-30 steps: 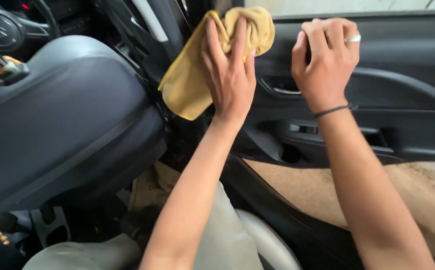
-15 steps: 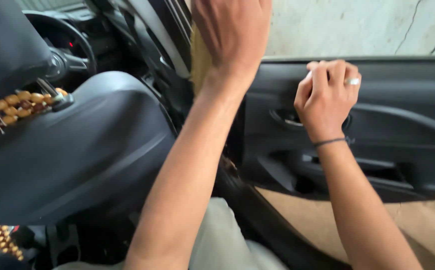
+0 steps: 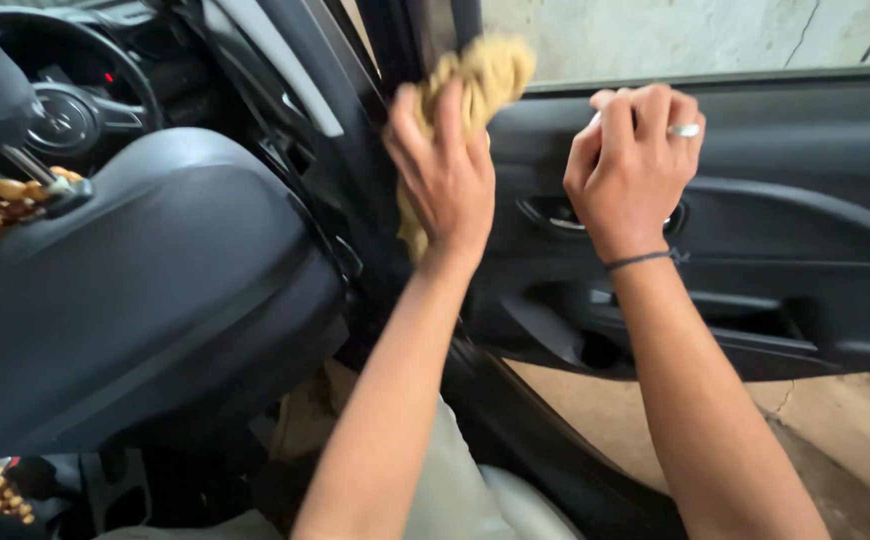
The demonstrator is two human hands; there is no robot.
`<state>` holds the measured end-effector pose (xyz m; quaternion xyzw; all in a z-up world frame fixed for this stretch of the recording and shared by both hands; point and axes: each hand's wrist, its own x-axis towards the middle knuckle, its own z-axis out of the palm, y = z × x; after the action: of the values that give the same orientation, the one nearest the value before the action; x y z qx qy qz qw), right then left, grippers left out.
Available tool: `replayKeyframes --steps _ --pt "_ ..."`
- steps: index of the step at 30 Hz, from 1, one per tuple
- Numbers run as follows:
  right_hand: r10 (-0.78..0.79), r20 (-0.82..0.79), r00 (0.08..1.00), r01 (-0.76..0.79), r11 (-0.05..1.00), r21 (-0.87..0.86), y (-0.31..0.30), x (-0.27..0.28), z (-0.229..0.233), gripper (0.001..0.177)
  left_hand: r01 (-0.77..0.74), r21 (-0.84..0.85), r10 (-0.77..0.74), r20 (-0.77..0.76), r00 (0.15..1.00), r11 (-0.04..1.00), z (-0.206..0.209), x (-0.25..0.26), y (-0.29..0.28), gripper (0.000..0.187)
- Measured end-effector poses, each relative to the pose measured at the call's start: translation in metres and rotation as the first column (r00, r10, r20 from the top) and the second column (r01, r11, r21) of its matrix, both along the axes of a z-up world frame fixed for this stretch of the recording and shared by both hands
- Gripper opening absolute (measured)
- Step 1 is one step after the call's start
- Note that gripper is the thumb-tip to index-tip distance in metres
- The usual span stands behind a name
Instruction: The recorder is cleaning the interior panel and handle of a car door using a yellow cloth.
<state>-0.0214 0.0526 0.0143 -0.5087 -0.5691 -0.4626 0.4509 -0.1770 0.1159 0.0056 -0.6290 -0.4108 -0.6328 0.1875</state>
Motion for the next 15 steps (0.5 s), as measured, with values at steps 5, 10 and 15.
replayKeyframes --steps 5,10,15 --pt "0.006 0.003 1.000 -0.006 1.000 -0.031 -0.002 -0.002 0.002 0.024 0.245 -0.166 -0.182 0.323 0.929 0.955 -0.064 -0.003 0.003 0.045" --pt "-0.006 0.010 1.000 0.006 1.000 -0.024 -0.002 -0.002 0.003 0.024 0.352 -0.454 -0.191 0.363 0.912 0.818 -0.155 -0.020 0.019 0.051" --pt "-0.082 0.026 0.996 0.083 0.996 -0.014 0.007 0.005 -0.007 0.026 0.346 -0.758 -0.153 0.316 0.936 0.552 -0.296 -0.031 0.044 0.058"
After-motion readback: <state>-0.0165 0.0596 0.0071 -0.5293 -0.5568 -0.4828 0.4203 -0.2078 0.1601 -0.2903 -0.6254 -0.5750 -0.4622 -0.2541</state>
